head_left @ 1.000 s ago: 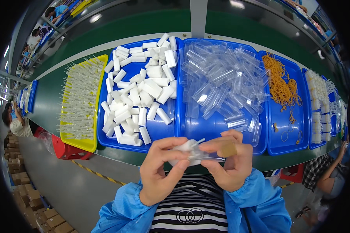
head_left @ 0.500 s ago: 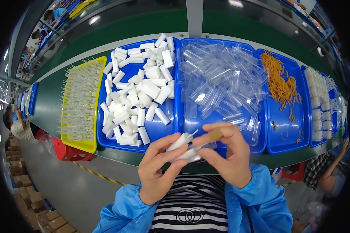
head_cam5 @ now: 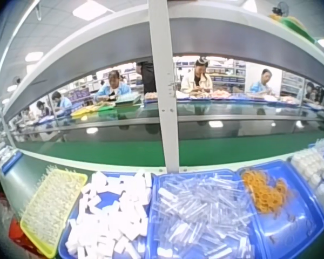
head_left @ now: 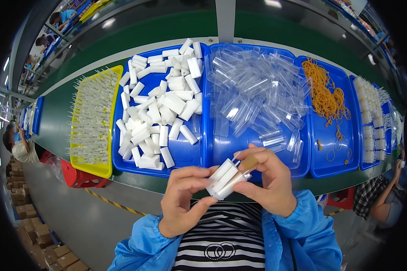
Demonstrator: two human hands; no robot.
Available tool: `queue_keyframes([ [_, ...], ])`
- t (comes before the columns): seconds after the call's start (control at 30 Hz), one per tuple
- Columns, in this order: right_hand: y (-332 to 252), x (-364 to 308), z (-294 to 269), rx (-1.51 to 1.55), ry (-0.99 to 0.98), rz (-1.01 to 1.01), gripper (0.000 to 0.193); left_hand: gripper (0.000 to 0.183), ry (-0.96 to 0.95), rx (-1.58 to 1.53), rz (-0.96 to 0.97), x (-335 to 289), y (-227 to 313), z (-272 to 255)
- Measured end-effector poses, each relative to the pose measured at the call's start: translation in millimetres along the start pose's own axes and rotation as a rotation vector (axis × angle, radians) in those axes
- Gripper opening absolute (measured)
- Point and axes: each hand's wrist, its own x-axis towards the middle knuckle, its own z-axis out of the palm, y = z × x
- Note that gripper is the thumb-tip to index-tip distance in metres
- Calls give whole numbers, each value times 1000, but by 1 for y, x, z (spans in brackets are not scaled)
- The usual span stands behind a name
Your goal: The person assembles small medical kits by inserting white foam cylinders into clear plastic tubes. They gather a set of these tubes, secure them with a rubber band, and place the bundle into a clear plastic bag. The process is repeated continuously on an assembly line.
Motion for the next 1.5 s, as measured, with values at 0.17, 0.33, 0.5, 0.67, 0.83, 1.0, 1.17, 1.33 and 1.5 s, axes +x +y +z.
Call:
queue_keyframes([
  [0.17,-17,4,-12,-186,-79,-112,40,40,-196,-30,-130,11,5,-14],
  [0.33,-21,2,-12,-275,-109,-180,35,39,-221,-29,-178,17,11,-9],
  [0.5,-31,9,-28,-429,-44,-245,26,36,-147,-66,-246,14,6,-9],
  [0.67,-35,1,-71,-1085,-49,-276,25,31,-8,-126,-297,13,4,-14],
  [0.83,-20,4,-62,-1320,-228,-248,30,28,62,-334,-442,13,2,-6],
  [1.0,-29,16,-53,-666,-107,-53,31,28,44,-92,-263,14,-1,2],
  [1.17,-38,21,-9,238,233,126,36,27,18,33,-208,14,4,8],
  [1.33,-25,21,-8,18,75,86,25,26,94,85,-208,12,11,8],
  [1.5,-22,26,-5,-72,86,58,23,27,76,119,-173,9,6,5],
])
